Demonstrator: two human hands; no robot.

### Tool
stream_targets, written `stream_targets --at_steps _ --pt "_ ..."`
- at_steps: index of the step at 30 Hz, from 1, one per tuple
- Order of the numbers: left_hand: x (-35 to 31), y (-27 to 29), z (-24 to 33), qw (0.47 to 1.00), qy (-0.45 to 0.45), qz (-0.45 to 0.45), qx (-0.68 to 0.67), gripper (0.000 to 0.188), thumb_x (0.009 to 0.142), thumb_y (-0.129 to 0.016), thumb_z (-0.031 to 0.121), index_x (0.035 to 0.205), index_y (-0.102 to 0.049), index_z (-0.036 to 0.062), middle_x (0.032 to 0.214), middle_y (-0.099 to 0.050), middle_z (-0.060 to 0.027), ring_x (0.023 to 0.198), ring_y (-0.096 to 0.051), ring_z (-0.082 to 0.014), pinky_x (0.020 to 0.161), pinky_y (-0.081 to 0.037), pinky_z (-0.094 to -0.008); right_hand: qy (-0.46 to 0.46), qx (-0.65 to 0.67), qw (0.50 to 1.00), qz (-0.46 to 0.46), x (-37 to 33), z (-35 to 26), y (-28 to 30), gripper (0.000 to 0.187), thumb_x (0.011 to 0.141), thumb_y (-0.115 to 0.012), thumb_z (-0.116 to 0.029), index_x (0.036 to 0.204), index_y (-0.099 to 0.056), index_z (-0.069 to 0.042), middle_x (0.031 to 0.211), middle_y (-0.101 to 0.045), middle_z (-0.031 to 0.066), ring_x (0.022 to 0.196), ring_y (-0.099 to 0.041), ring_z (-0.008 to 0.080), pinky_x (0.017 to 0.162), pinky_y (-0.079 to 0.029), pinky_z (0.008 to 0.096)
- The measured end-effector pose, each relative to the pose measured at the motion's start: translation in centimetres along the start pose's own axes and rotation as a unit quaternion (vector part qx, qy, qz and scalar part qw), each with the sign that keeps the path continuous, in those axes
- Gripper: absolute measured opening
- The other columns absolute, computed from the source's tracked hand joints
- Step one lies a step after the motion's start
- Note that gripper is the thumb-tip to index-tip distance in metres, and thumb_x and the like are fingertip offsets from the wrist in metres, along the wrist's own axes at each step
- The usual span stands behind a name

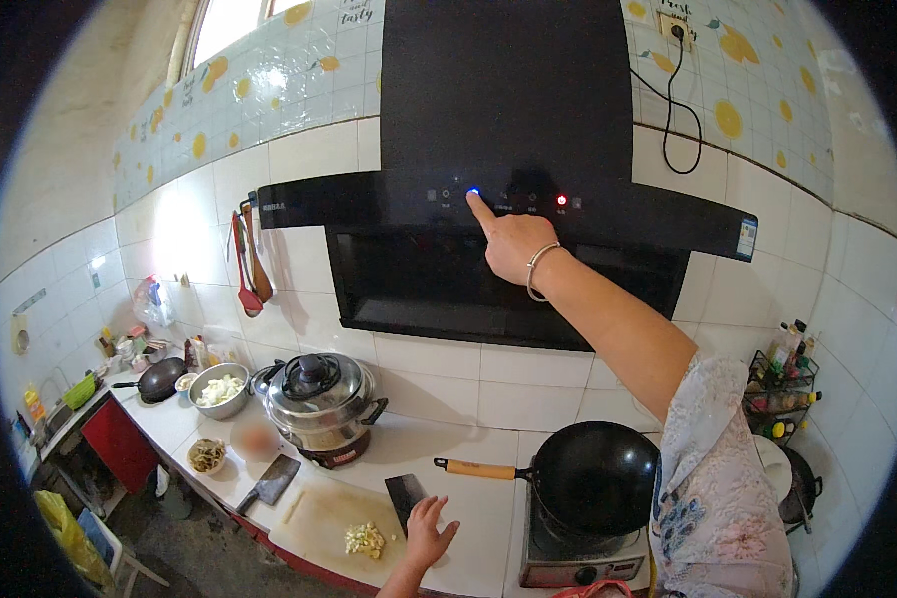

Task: The person scrubs the tiled wall above the sink with a steel wool pad and wipes it with a cloth. They then wash a ladle, chop garlic on a cutting board, and place a wok on the stove to begin cooking.

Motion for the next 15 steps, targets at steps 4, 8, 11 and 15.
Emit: stream_targets --at_steps 4,8,11,15 --pt "-0.2 -0.9 0.0 1.000 -0.007 -0.002 -0.020 0.056 0.072 -0.075 0.022 0.122 -0.055 0.0058 0.120 -0.054 -0.0205 0.114 -0.048 -0.0383 0.096 -0.039 -0.0469 0.006 -0.015 1.000 -0.011 -0.8 0.2 -0.7 0.071 0.086 -0.046 -0.011 0.149 -0.012 -0.010 0.080 -0.066 0.0164 0.067 -0.065 0.0286 0.062 -0.052 0.0403" --pt "-0.7 -1.5 -0.5 1.000 0.003 -0.010 -0.015 0.055 0.072 -0.074 0.024 0.122 -0.055 0.0076 0.120 -0.054 -0.0204 0.113 -0.048 -0.0382 0.095 -0.040 -0.0474 -0.011 -0.035 0.999 -0.003 -2.1 1.4 -0.2 0.073 0.087 -0.049 -0.019 0.149 -0.011 -0.010 0.076 -0.066 0.0146 0.064 -0.064 0.0282 0.062 -0.053 0.0389" --pt "-0.7 -1.4 -0.4 1.000 -0.004 -0.013 -0.017 0.055 0.073 -0.074 0.024 0.121 -0.055 0.0077 0.120 -0.054 -0.0204 0.113 -0.049 -0.0381 0.094 -0.040 -0.0476 -0.019 -0.032 0.999 0.012 -2.3 2.3 -0.1 0.072 0.087 -0.049 -0.019 0.148 -0.012 -0.008 0.074 -0.066 0.0138 0.062 -0.064 0.0273 0.060 -0.053 0.0388" --pt "-0.6 -1.5 0.1 1.000 -0.004 -0.014 -0.017 0.054 0.073 -0.074 0.024 0.121 -0.056 0.0077 0.119 -0.054 -0.0208 0.113 -0.049 -0.0382 0.094 -0.040 -0.0476 -0.041 -0.028 0.999 0.005 -2.2 3.2 -0.3 0.071 0.087 -0.049 -0.019 0.148 -0.014 -0.008 0.073 -0.066 0.0136 0.061 -0.064 0.0270 0.059 -0.052 0.0390"
Point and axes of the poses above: each hand's wrist, its own x-axis towards the middle knuckle, its own y-axis out of the back of the hand, z = x × y, the point moved 7 cm from there along x, towards the middle knuckle
